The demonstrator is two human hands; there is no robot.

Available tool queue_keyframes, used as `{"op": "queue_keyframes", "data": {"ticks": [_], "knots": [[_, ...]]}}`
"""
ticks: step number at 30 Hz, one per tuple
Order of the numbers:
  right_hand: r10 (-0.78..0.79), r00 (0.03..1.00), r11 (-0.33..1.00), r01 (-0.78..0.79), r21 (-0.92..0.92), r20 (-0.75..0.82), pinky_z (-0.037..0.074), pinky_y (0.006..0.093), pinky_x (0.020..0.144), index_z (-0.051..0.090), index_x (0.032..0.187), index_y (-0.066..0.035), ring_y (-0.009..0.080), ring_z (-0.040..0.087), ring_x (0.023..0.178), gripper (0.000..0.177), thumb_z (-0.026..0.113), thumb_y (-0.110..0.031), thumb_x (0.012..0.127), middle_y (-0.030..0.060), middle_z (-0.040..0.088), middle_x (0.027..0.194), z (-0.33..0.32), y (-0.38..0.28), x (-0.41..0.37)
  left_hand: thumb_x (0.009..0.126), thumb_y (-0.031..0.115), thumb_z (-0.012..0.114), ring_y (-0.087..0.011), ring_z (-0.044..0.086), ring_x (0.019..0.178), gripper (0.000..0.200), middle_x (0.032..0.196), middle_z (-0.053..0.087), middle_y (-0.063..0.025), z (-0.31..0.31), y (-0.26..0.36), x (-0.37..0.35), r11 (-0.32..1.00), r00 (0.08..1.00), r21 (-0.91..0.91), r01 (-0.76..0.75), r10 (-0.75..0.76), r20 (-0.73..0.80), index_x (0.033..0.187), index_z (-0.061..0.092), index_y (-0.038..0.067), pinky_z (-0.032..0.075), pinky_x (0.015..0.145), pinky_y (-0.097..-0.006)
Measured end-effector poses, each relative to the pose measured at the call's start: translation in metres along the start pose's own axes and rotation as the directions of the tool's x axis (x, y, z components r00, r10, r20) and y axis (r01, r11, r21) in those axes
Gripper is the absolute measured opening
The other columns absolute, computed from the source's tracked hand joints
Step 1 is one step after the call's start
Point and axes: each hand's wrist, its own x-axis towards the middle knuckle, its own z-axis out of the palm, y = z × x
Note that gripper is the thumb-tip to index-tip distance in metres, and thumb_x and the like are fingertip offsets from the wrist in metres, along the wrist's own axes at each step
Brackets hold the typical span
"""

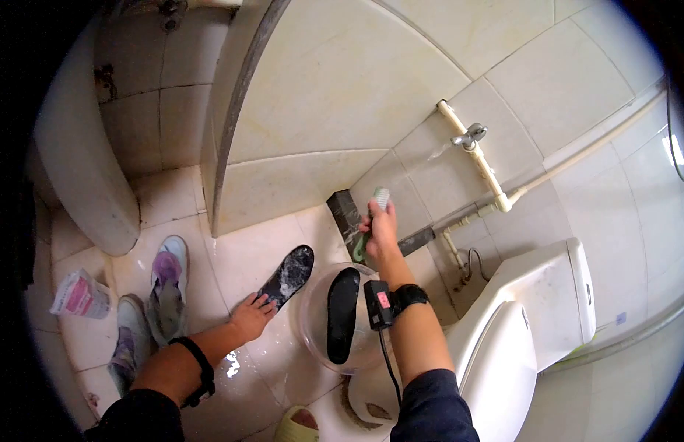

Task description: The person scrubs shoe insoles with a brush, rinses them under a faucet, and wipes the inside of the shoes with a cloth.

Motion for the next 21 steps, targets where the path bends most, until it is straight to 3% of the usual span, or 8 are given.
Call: {"op": "queue_keyframes", "data": {"ticks": [1,3,4,7,11,13,16,21], "knots": [[0.002,1.000,1.000,-0.002,0.004,0.002,0.035,0.0263,0.045,0.045,0.096,-0.011,0.0114,0.041,0.055,0.028,0.057,-0.036,0.093,0.0007,0.045,0.070,0.001,-0.006,0.001,0.092,0.019,0.038,-0.0238,0.029,0.138,0.046,0.147,0.038,-0.0024,0.000,0.000,-0.001,1.000,1.000,0.013,-0.002,0.002,-0.007,0.137,0.045,0.012,0.017,0.113,-0.0439],[-0.007,0.999,0.982,0.000,-0.186,-0.036,0.026,0.0240,0.041,0.046,0.098,-0.011,0.0083,0.033,0.048,0.044,0.055,-0.053,0.090,-0.0032,0.037,0.064,0.003,-0.019,0.003,0.092,0.019,0.038,-0.0238,0.029,0.138,0.046,0.147,0.038,-0.0025,0.003,0.000,0.000,1.000,1.000,0.000,0.000,0.000,-0.021,0.136,0.046,0.012,0.016,0.113,-0.0441],[-0.053,0.992,0.960,0.020,-0.280,-0.111,0.023,0.0253,0.039,0.046,0.092,-0.008,0.0082,0.029,0.043,0.053,0.049,-0.062,0.089,-0.0044,0.032,0.058,0.010,-0.025,0.000,0.092,0.019,0.038,-0.0238,0.029,0.138,0.046,0.147,0.038,-0.0025,0.004,0.000,0.000,1.000,0.999,-0.013,-0.001,0.000,-0.036,0.136,0.046,0.012,0.016,0.113,-0.0442],[-0.001,0.984,0.954,-0.054,-0.296,-0.181,0.025,0.0259,0.040,0.046,0.089,-0.006,0.0089,0.033,0.046,0.058,0.045,-0.064,0.090,-0.0028,0.032,0.057,0.008,-0.029,0.010,0.095,0.020,0.035,-0.0243,0.029,0.138,0.046,0.148,0.036,-0.0020,0.000,0.000,-0.002,1.000,1.000,-0.005,-0.004,0.003,-0.017,0.139,0.042,0.011,0.017,0.113,-0.0458],[-0.018,0.993,0.968,-0.012,-0.250,-0.117,0.030,0.0262,0.041,0.048,0.089,-0.005,0.0103,0.038,0.047,0.054,0.044,-0.059,0.092,-0.0009,0.037,0.058,0.004,-0.020,0.023,0.094,0.020,0.035,-0.0239,0.029,0.138,0.045,0.148,0.037,-0.0019,-0.002,0.000,-0.002,1.000,1.000,-0.006,-0.001,0.001,-0.010,0.138,0.043,0.011,0.017,0.113,-0.0460],[-0.259,0.962,0.937,0.227,-0.264,-0.090,0.035,0.0263,0.043,0.050,0.088,-0.005,0.0116,0.044,0.050,0.050,0.042,-0.054,0.095,0.0007,0.040,0.059,0.009,-0.020,0.023,0.094,0.019,0.035,-0.0238,0.029,0.138,0.045,0.147,0.037,-0.0020,-0.001,0.000,-0.002,1.000,1.000,-0.007,-0.006,0.006,0.002,0.138,0.043,0.011,0.017,0.113,-0.0456],[-0.317,0.939,0.921,0.273,-0.277,-0.129,0.039,0.0285,0.041,0.053,0.088,-0.003,0.0142,0.045,0.043,0.043,0.043,-0.043,0.097,0.0030,0.045,0.065,0.015,-0.033,0.021,0.094,0.019,0.037,-0.0237,0.031,0.137,0.043,0.146,0.039,-0.0019,-0.002,0.000,-0.003,1.000,1.000,-0.011,-0.006,0.006,-0.029,0.136,0.046,0.012,0.018,0.113,-0.0451],[-0.205,0.969,0.919,0.141,-0.368,-0.140,0.036,0.0278,0.039,0.053,0.089,-0.003,0.0127,0.041,0.041,0.044,0.051,-0.046,0.093,0.0010,0.042,0.061,0.016,-0.043,0.010,0.092,0.019,0.038,-0.0219,0.031,0.137,0.043,0.146,0.039,0.0022,0.013,-0.007,0.016,0.999,0.994,0.042,-0.010,0.015,-0.108,0.133,0.049,0.015,0.018,0.113,-0.0416]]}}
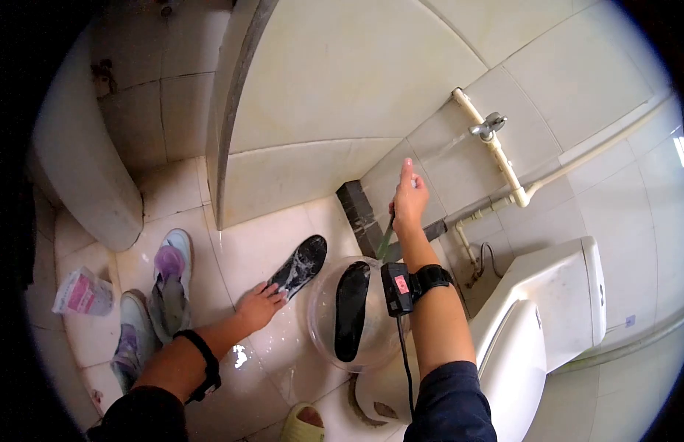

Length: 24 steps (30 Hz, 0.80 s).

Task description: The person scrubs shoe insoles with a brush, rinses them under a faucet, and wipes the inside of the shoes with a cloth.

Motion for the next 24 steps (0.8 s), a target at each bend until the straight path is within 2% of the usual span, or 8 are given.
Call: {"op": "queue_keyframes", "data": {"ticks": [6,9,12,13,18,20,22,24], "knots": [[0.092,0.995,0.995,-0.092,0.026,0.030,0.037,0.0290,0.047,0.053,0.086,-0.003,0.0150,0.046,0.050,0.033,0.052,-0.035,0.091,0.0020,0.046,0.060,0.001,0.061,0.016,0.090,0.019,0.045,-0.0232,0.032,0.136,0.040,0.144,0.041,-0.0018,-0.012,-0.015,0.054,0.994,0.998,-0.097,0.044,-0.048,-0.037,0.128,0.055,0.015,0.024,0.111,-0.0413],[0.253,0.961,0.961,-0.236,-0.141,0.114,0.039,0.0296,0.052,0.053,0.086,-0.002,0.0176,0.049,0.055,0.023,0.049,-0.025,0.089,0.0051,0.049,0.066,0.001,0.082,0.010,0.084,0.014,0.056,-0.0328,0.034,0.131,0.038,0.138,0.044,-0.0137,-0.025,-0.013,0.072,0.800,0.931,-0.576,0.168,-0.320,-0.172,0.121,0.059,0.008,0.031,0.108,-0.0423],[0.378,0.914,0.923,-0.385,0.021,0.147,0.041,0.0332,0.049,0.051,0.093,-0.004,0.0186,0.050,0.058,0.020,0.049,-0.023,0.090,0.0076,0.050,0.080,0.002,0.114,-0.010,0.084,0.013,0.056,-0.0389,0.043,0.121,0.023,0.136,0.044,-0.0163,-0.021,-0.019,0.091,0.718,0.747,-0.624,0.309,-0.589,-0.308,0.102,0.067,0.005,0.037,0.101,-0.0450],[0.474,0.862,0.872,-0.488,0.038,0.181,0.042,0.0327,0.048,0.050,0.099,-0.003,0.0198,0.052,0.059,0.022,0.049,-0.023,0.090,0.0082,0.050,0.083,0.003,0.126,-0.015,0.083,0.013,0.056,-0.0416,0.053,0.107,0.021,0.122,0.052,-0.0220,-0.017,-0.023,0.095,0.471,0.727,-0.787,0.398,-0.685,-0.042,0.098,0.066,0.002,0.043,0.093,-0.0470],[0.696,0.666,0.670,-0.737,0.089,0.268,0.042,0.0307,0.044,0.042,0.116,-0.002,0.0268,0.063,0.065,0.034,0.050,-0.024,0.093,0.0123,0.047,0.102,0.015,0.151,-0.055,0.088,0.014,0.055,-0.0361,0.063,0.085,0.031,0.093,0.063,-0.0228,-0.048,-0.030,0.117,0.408,0.775,-0.762,0.503,-0.604,0.188,0.115,0.053,-0.001,0.050,0.082,-0.0431],[0.588,0.780,0.803,-0.594,-0.046,0.215,0.040,0.0308,0.044,0.050,0.107,-0.003,0.0214,0.060,0.061,0.033,0.053,-0.033,0.093,0.0095,0.052,0.092,0.019,0.159,-0.073,0.093,0.011,0.046,-0.0293,0.066,0.082,0.028,0.097,0.063,-0.0190,-0.100,-0.021,0.118,-0.135,0.728,-0.975,0.175,-0.650,0.220,0.116,0.052,-0.003,0.053,0.074,-0.0399],[0.547,0.813,0.836,-0.542,-0.080,0.200,0.039,0.0305,0.045,0.054,0.101,-0.007,0.0186,0.057,0.059,0.034,0.055,-0.039,0.092,0.0064,0.054,0.084,0.019,0.170,-0.081,0.096,0.017,0.048,-0.0205,0.066,0.076,0.027,0.088,0.064,-0.0159,-0.117,-0.020,0.133,-0.350,0.813,-0.936,0.036,-0.534,0.231,0.113,0.054,-0.002,0.053,0.063,-0.0374],[0.498,0.847,0.867,-0.484,-0.116,0.187,0.039,0.0302,0.046,0.058,0.094,-0.010,0.0158,0.055,0.057,0.035,0.056,-0.045,0.091,0.0033,0.055,0.076,0.018,0.162,-0.085,0.095,0.020,0.049,-0.0217,0.066,0.074,0.028,0.086,0.064,-0.0157,-0.128,-0.024,0.150,-0.137,0.818,-0.990,-0.040,-0.574,0.047,0.111,0.055,-0.003,0.052,0.060,-0.0370]]}}
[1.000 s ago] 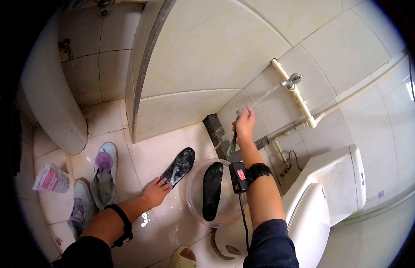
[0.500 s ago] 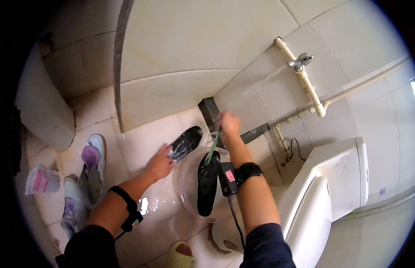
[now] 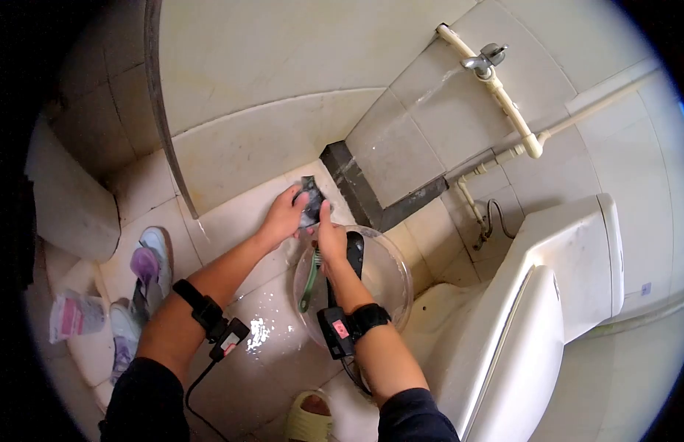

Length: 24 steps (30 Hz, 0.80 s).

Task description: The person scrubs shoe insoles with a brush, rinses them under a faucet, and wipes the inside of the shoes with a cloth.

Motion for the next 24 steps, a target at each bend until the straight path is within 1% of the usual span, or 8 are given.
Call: {"op": "queue_keyframes", "data": {"ticks": [1,2,6,10,14,16,19,24], "knots": [[0.059,0.993,0.975,-0.080,0.208,0.106,0.038,0.0290,0.047,0.059,0.089,-0.014,0.0144,0.053,0.056,0.037,0.056,-0.050,0.090,0.0003,0.055,0.070,0.001,-0.017,-0.018,0.095,0.023,0.051,-0.0230,0.066,0.073,0.029,0.083,0.064,-0.0155,0.003,0.005,0.005,0.975,0.983,0.127,-0.183,0.183,0.015,0.109,0.056,-0.003,0.051,0.058,-0.0366],[0.093,0.970,0.902,-0.177,0.393,0.223,0.038,0.0277,0.048,0.061,0.084,-0.017,0.0131,0.051,0.055,0.038,0.055,-0.055,0.089,-0.0027,0.054,0.064,0.002,-0.029,-0.031,0.095,0.023,0.051,-0.0230,0.066,0.073,0.029,0.083,0.064,-0.0155,0.006,0.012,0.007,0.974,0.982,0.127,-0.188,0.188,0.014,0.109,0.056,-0.003,0.051,0.058,-0.0366],[-0.108,0.976,0.826,-0.018,0.563,0.190,0.043,0.0277,0.055,0.062,0.094,-0.010,0.0117,0.056,0.067,0.030,0.057,-0.040,0.092,-0.0013,0.061,0.079,0.003,-0.046,-0.015,0.092,0.038,0.055,-0.0307,0.064,0.069,0.045,0.072,0.064,-0.0180,0.016,0.045,-0.008,0.979,0.998,0.194,-0.061,0.061,0.007,0.093,0.060,-0.007,0.048,0.064,-0.0378],[-0.160,0.976,0.790,0.037,0.612,0.147,0.050,0.0323,0.067,0.063,0.092,-0.009,0.0172,0.062,0.075,0.025,0.054,-0.032,0.092,0.0037,0.065,0.085,0.006,-0.052,0.001,0.087,0.042,0.061,-0.0298,0.065,0.069,0.049,0.076,0.066,-0.0199,0.018,0.037,-0.002,0.979,0.995,0.202,-0.024,0.042,-0.088,0.087,0.062,-0.008,0.048,0.064,-0.0392],[-0.164,0.971,0.756,0.010,0.654,0.175,0.050,0.0338,0.076,0.063,0.099,0.000,0.0185,0.062,0.084,0.023,0.060,-0.021,0.090,0.0067,0.066,0.094,-0.011,-0.057,0.019,0.085,0.038,0.065,-0.0308,0.066,0.078,0.047,0.084,0.067,-0.0227,0.000,0.052,-0.012,0.973,0.991,0.190,-0.133,0.126,0.052,0.092,0.062,-0.008,0.049,0.070,-0.0376],[-0.166,0.979,0.826,0.071,0.559,0.121,0.051,0.0349,0.076,0.061,0.105,0.001,0.0200,0.063,0.085,0.025,0.061,-0.019,0.090,0.0083,0.065,0.097,-0.018,-0.069,0.014,0.088,0.030,0.063,-0.0164,0.060,0.075,0.038,0.087,0.066,-0.0118,-0.008,0.052,-0.015,0.937,0.984,0.305,-0.170,0.147,0.097,0.098,0.061,-0.006,0.048,0.070,-0.0315],[-0.330,0.939,0.790,0.217,0.573,0.099,0.050,0.0338,0.080,0.056,0.116,0.000,0.0202,0.062,0.092,0.030,0.059,-0.017,0.092,0.0082,0.065,0.106,-0.020,-0.073,0.018,0.088,0.030,0.062,-0.0161,0.060,0.076,0.037,0.087,0.066,-0.0116,-0.023,0.052,-0.028,0.928,0.981,0.325,-0.184,0.156,0.113,0.100,0.061,-0.005,0.048,0.071,-0.0311],[-0.368,0.928,0.792,0.281,0.542,0.056,0.048,0.0315,0.084,0.056,0.118,0.000,0.0187,0.061,0.094,0.031,0.057,-0.019,0.094,0.0077,0.064,0.106,-0.019,-0.081,0.026,0.091,0.035,0.058,-0.0150,0.059,0.069,0.040,0.078,0.065,-0.0098,-0.038,0.062,-0.046,0.941,0.984,0.317,-0.115,0.065,0.165,0.098,0.062,-0.004,0.047,0.065,-0.0292]]}}
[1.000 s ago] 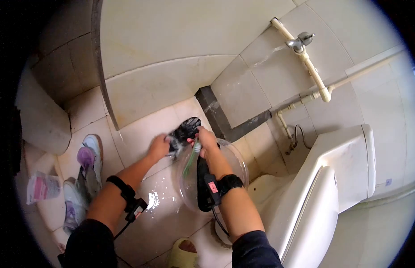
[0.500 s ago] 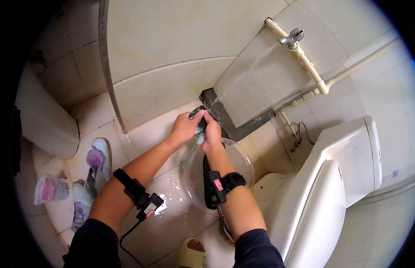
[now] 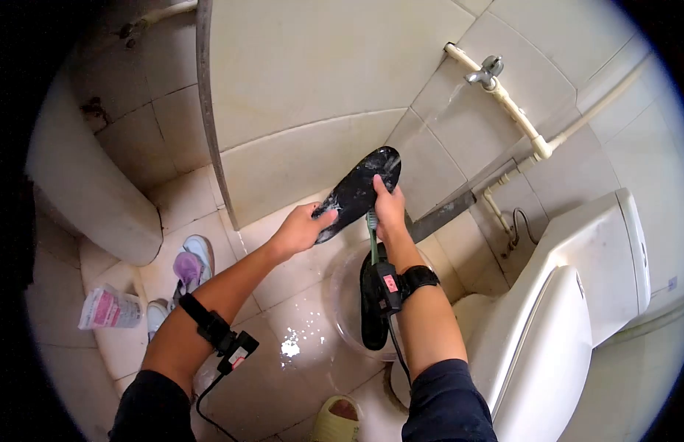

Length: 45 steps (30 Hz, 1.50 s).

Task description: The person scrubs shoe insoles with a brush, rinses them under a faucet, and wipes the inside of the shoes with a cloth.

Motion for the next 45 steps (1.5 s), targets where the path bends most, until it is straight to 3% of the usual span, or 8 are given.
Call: {"op": "queue_keyframes", "data": {"ticks": [6,12,14,19,25,30,35,45], "knots": [[-0.247,0.955,0.953,0.210,-0.218,-0.163,0.045,0.0276,0.076,0.056,0.106,-0.003,0.0133,0.056,0.083,0.026,0.051,-0.027,0.097,0.0036,0.061,0.093,-0.016,-0.008,0.012,0.096,0.037,0.051,-0.0176,0.059,0.067,0.040,0.072,0.063,-0.0073,-0.003,0.000,-0.004,0.969,0.958,0.097,0.228,-0.242,0.157,0.091,0.064,-0.001,0.048,0.066,-0.0303],[-0.600,0.778,0.750,0.465,-0.470,-0.187,0.042,0.0268,0.074,0.051,0.094,-0.001,0.0094,0.048,0.078,0.031,0.043,-0.030,0.101,0.0023,0.055,0.083,-0.026,-0.036,0.018,0.092,0.009,0.053,-0.0207,0.062,0.079,0.031,0.109,0.060,-0.0141,0.026,-0.023,0.014,0.987,0.993,0.144,-0.078,0.089,-0.078,0.120,0.048,-0.001,0.049,0.078,-0.0327],[-0.682,0.717,0.661,0.517,-0.544,-0.147,0.042,0.0271,0.073,0.051,0.095,-0.001,0.0096,0.048,0.078,0.031,0.043,-0.030,0.101,0.0027,0.055,0.084,-0.032,-0.045,0.024,0.092,0.009,0.053,-0.0197,0.063,0.083,0.029,0.108,0.060,-0.0149,0.026,-0.012,0.007,0.931,0.985,-0.335,0.145,-0.169,-0.042,0.119,0.049,-0.001,0.051,0.077,-0.0302],[-0.628,0.768,0.666,0.448,-0.597,-0.125,0.043,0.0280,0.075,0.052,0.103,0.000,0.0107,0.050,0.080,0.032,0.042,-0.030,0.101,0.0041,0.058,0.089,-0.024,-0.057,0.017,0.087,0.003,0.048,-0.0185,0.062,0.085,0.040,0.116,0.058,-0.0159,0.018,-0.026,0.011,0.887,0.982,-0.423,0.186,-0.186,0.043,0.126,0.043,-0.004,0.051,0.077,-0.0294],[-0.432,0.864,0.893,0.370,-0.255,-0.258,0.045,0.0313,0.081,0.053,0.108,0.002,0.0157,0.054,0.085,0.033,0.043,-0.028,0.100,0.0085,0.061,0.097,0.000,-0.051,0.013,0.091,0.020,0.058,-0.0192,0.057,0.103,0.049,0.124,0.054,-0.0138,0.019,-0.035,0.013,0.967,0.983,-0.220,0.126,-0.151,-0.100,0.130,0.040,-0.002,0.047,0.088,-0.0304],[-0.327,0.937,0.945,0.321,-0.063,-0.124,0.046,0.0312,0.082,0.053,0.111,0.001,0.0152,0.056,0.088,0.034,0.043,-0.030,0.101,0.0085,0.061,0.100,0.012,-0.042,0.009,0.093,0.026,0.058,-0.0244,0.061,0.101,0.045,0.120,0.055,-0.0139,0.019,-0.025,0.006,0.723,0.983,-0.666,0.184,-0.122,0.139,0.127,0.042,0.000,0.050,0.086,-0.0346],[-0.304,0.942,0.952,0.306,-0.013,-0.143,0.047,0.0301,0.083,0.053,0.114,0.001,0.0159,0.058,0.092,0.034,0.054,-0.028,0.096,0.0075,0.063,0.104,0.009,-0.053,0.004,0.095,0.018,0.055,-0.0242,0.065,0.090,0.035,0.114,0.058,-0.0135,0.015,-0.018,0.007,0.745,0.993,-0.657,0.116,-0.062,0.105,0.123,0.045,-0.001,0.054,0.080,-0.0328],[-0.355,0.914,0.835,0.404,-0.373,0.195,0.042,0.0283,0.095,0.064,0.105,-0.001,0.0179,0.057,0.107,0.019,0.052,0.000,0.090,0.0095,0.063,0.116,-0.008,-0.049,-0.011,0.096,0.005,0.040,-0.0379,0.061,0.103,0.037,0.123,0.050,-0.0238,0.014,0.007,-0.005,0.654,0.978,-0.731,0.196,-0.080,0.190,0.132,0.031,0.003,0.051,0.093,-0.0457]]}}
